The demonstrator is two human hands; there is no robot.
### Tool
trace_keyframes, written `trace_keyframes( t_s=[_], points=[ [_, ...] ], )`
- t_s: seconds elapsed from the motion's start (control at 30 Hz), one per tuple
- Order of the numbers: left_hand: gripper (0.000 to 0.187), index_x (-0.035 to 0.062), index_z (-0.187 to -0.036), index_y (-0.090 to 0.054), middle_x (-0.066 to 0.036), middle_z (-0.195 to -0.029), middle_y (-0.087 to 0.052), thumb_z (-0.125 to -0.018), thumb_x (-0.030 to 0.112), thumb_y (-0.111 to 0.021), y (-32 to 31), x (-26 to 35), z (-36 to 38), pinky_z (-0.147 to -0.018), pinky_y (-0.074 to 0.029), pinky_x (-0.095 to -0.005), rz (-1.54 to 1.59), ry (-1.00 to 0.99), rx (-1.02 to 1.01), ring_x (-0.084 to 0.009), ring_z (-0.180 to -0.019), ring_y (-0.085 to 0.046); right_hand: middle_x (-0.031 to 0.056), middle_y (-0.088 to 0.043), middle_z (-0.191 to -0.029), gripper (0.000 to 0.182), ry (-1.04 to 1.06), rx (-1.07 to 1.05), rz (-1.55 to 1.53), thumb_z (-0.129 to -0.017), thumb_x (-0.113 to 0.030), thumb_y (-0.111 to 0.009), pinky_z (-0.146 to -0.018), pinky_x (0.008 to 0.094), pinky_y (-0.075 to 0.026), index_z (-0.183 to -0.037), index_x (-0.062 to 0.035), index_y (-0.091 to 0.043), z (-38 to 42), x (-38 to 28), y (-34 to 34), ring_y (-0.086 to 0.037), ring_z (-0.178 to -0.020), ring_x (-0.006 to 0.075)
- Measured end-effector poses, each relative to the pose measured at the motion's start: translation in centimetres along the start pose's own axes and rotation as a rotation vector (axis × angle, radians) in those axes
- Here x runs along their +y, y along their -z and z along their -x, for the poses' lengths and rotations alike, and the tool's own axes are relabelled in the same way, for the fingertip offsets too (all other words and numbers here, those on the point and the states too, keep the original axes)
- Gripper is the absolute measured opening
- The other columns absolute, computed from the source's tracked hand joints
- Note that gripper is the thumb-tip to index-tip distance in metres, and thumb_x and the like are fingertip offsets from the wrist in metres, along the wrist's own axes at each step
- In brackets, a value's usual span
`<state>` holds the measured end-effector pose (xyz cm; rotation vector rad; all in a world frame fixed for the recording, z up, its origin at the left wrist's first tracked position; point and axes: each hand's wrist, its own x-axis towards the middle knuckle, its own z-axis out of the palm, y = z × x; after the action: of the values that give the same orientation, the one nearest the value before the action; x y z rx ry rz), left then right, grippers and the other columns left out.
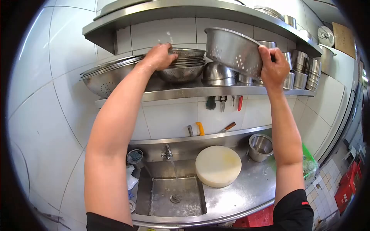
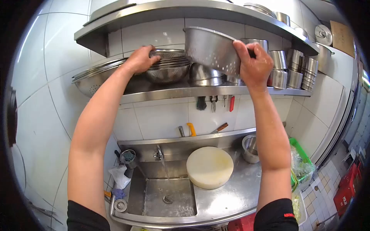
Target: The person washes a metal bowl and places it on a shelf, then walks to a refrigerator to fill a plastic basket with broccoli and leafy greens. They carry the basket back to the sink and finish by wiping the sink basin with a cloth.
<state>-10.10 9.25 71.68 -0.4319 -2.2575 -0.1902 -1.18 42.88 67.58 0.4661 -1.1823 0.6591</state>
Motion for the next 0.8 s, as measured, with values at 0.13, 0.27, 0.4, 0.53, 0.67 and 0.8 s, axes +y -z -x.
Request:
trace_keyframes(
  t_s=[0.13,0.27,0.4,0.53,0.67,0.8],
  points=[
    [0.034,0.0017,-0.110,-0.055,-0.023,-0.108,-0.065,-0.090,0.028,-0.064,0.3,0.6,-1.1,-0.089,-0.046,-0.0453,0.038,-0.080,0.030,-0.0391,-0.105,-0.060,0.0014,-0.055,-0.059,0.037,-0.031,0.005,-0.071,-0.083,-0.035,-0.078,-0.054,0.0247,-0.039,-0.069,-0.0045,-0.062,1.8,1.3,2.5,-0.045,-0.057,0.0074],
    [0.032,0.0028,-0.109,-0.056,-0.021,-0.106,-0.066,-0.090,0.027,-0.065,1.5,1.1,-1.8,-0.085,-0.048,-0.0429,0.084,-0.092,0.166,-0.0355,-0.101,-0.063,-0.0012,-0.056,-0.060,0.035,-0.039,0.051,-0.078,-0.083,-0.033,-0.078,-0.054,0.0229,-0.037,-0.069,-0.0048,-0.062,2.3,3.3,4.1,-0.046,-0.058,0.0061],
    [0.031,0.0045,-0.106,-0.058,-0.016,-0.098,-0.068,-0.091,0.030,-0.066,4.6,1.2,-1.8,-0.079,-0.049,-0.0388,0.229,-0.136,0.253,-0.0311,-0.090,-0.064,-0.0013,-0.058,-0.061,0.035,-0.021,0.072,0.009,-0.083,-0.034,-0.077,-0.053,0.0232,-0.038,-0.069,-0.0053,-0.063,2.1,4.1,4.9,-0.047,-0.058,0.0063],
    [0.029,0.0057,-0.106,-0.057,-0.008,-0.088,-0.064,-0.092,0.029,-0.066,9.4,1.1,1.3,-0.072,-0.046,-0.0293,0.175,-0.260,0.437,-0.0152,-0.079,-0.057,0.0006,-0.059,-0.062,0.034,-0.003,0.070,-0.017,-0.083,-0.034,-0.077,-0.053,0.0240,-0.039,-0.070,-0.0049,-0.063,1.0,3.5,4.2,-0.049,-0.057,0.0085],
    [0.021,0.0051,-0.106,-0.058,0.002,-0.088,-0.057,-0.097,0.024,-0.061,14.5,1.4,8.1,-0.072,-0.042,-0.0221,0.329,-0.230,0.398,-0.0059,-0.078,-0.050,0.0047,-0.057,-0.064,0.029,0.179,-0.022,-0.062,-0.083,-0.032,-0.076,-0.053,0.0293,-0.042,-0.074,-0.0058,-0.066,-0.6,2.3,-0.1,-0.051,-0.054,0.0174],
    [0.019,0.0040,-0.102,-0.057,0.005,-0.086,-0.050,-0.094,0.020,-0.065,16.5,1.5,15.4,-0.065,-0.039,-0.0203,0.464,-0.189,0.428,-0.0055,-0.071,-0.042,0.0068,-0.056,-0.065,0.036,0.210,-0.080,-0.108,-0.086,-0.041,-0.068,-0.054,0.0369,-0.044,-0.073,-0.0081,-0.063,-2.4,1.4,-8.7,-0.056,-0.059,0.0272]
  ],
)
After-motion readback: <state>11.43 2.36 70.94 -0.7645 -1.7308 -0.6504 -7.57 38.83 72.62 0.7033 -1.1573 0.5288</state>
